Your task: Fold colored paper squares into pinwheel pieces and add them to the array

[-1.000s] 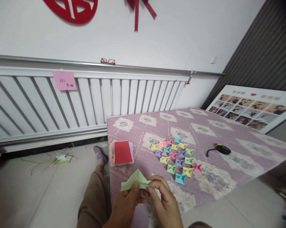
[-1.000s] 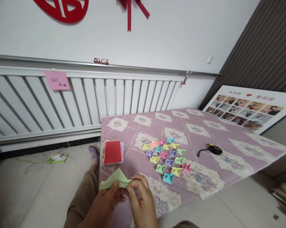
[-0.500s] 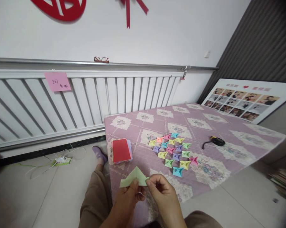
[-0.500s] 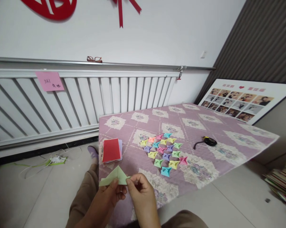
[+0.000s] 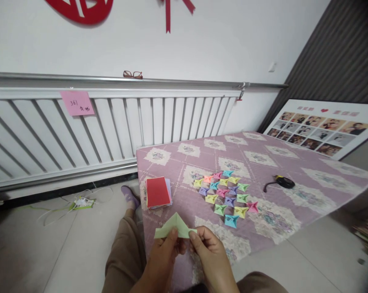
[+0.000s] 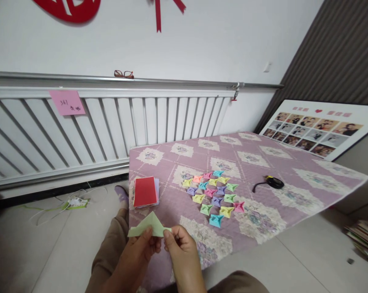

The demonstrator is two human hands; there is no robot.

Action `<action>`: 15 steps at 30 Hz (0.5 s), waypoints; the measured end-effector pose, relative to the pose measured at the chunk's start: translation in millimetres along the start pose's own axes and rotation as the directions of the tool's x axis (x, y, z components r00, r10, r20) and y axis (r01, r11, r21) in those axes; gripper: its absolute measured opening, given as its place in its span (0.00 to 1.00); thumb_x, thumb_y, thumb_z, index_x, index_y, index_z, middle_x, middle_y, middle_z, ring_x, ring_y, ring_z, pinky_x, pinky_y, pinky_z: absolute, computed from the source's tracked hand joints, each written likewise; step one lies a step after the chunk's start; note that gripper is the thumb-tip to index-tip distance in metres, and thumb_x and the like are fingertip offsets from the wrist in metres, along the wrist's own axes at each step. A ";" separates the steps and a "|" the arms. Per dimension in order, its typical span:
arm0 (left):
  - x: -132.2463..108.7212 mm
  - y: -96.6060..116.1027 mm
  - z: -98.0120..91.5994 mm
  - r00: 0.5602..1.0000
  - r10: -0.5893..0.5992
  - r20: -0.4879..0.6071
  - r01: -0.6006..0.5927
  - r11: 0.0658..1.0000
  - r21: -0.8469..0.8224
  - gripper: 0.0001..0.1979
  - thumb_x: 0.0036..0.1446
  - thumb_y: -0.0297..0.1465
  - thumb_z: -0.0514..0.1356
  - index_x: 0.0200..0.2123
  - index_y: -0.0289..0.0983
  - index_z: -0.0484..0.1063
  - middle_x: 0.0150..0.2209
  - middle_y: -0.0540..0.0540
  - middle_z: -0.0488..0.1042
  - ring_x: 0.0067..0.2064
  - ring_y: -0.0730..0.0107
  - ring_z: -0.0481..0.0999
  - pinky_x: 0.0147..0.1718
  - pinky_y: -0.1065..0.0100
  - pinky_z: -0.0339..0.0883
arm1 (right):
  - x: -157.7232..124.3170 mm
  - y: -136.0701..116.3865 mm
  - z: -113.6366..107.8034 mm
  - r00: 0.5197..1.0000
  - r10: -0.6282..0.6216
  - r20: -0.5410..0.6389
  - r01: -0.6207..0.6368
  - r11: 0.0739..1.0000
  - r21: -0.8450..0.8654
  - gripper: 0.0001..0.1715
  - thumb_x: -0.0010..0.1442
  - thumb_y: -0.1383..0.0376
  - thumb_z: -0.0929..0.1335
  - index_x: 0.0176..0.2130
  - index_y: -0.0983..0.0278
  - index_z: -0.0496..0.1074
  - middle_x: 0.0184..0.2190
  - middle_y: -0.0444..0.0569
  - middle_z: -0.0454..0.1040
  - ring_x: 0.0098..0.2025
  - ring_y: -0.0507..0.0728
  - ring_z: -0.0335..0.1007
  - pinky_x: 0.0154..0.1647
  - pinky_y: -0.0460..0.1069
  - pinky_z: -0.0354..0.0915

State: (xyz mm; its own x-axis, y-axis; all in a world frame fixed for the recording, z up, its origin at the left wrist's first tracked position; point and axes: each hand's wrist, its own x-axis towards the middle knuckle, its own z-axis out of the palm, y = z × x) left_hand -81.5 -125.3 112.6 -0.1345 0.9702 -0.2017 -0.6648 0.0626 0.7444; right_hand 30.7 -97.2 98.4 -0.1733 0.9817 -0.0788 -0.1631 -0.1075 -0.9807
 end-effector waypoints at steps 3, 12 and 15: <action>2.5 -0.4 0.0 1.000 -0.015 0.002 0.015 0.999 -0.051 0.21 0.45 0.47 0.68 0.26 0.34 0.71 0.22 0.50 0.67 0.25 0.73 0.64 0.27 0.69 0.59 | 0.9 0.1 -0.7 1.000 0.007 0.024 -0.007 1.000 -0.003 0.23 0.52 0.47 0.71 0.24 0.63 0.69 0.20 0.42 0.66 0.25 0.51 0.60 0.28 0.46 0.57; 8.4 -11.0 -11.0 0.997 0.031 -0.072 -0.021 0.990 0.140 0.17 0.45 0.41 0.69 0.22 0.35 0.69 0.21 0.52 0.65 0.26 0.73 0.62 0.29 0.69 0.59 | 0.8 -2.9 7.1 0.997 -0.046 0.056 0.050 0.995 -0.081 0.24 0.52 0.45 0.70 0.23 0.63 0.70 0.20 0.43 0.69 0.25 0.52 0.62 0.29 0.46 0.58; 7.2 -8.2 -8.3 0.991 0.052 -0.120 -0.037 0.991 0.127 0.19 0.44 0.41 0.69 0.18 0.36 0.65 0.21 0.51 0.64 0.27 0.72 0.62 0.30 0.69 0.60 | -2.5 -7.5 12.1 0.997 -0.039 0.071 0.047 0.993 -0.110 0.23 0.51 0.46 0.71 0.24 0.63 0.71 0.21 0.43 0.69 0.27 0.53 0.62 0.30 0.46 0.59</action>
State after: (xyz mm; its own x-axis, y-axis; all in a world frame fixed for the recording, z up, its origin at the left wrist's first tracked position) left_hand -83.1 -120.7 99.7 -0.2563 0.9369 -0.2378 -0.5610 0.0562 0.8259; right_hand 20.6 -100.7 108.2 -0.2353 0.9715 -0.0276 -0.0634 -0.0437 -0.9970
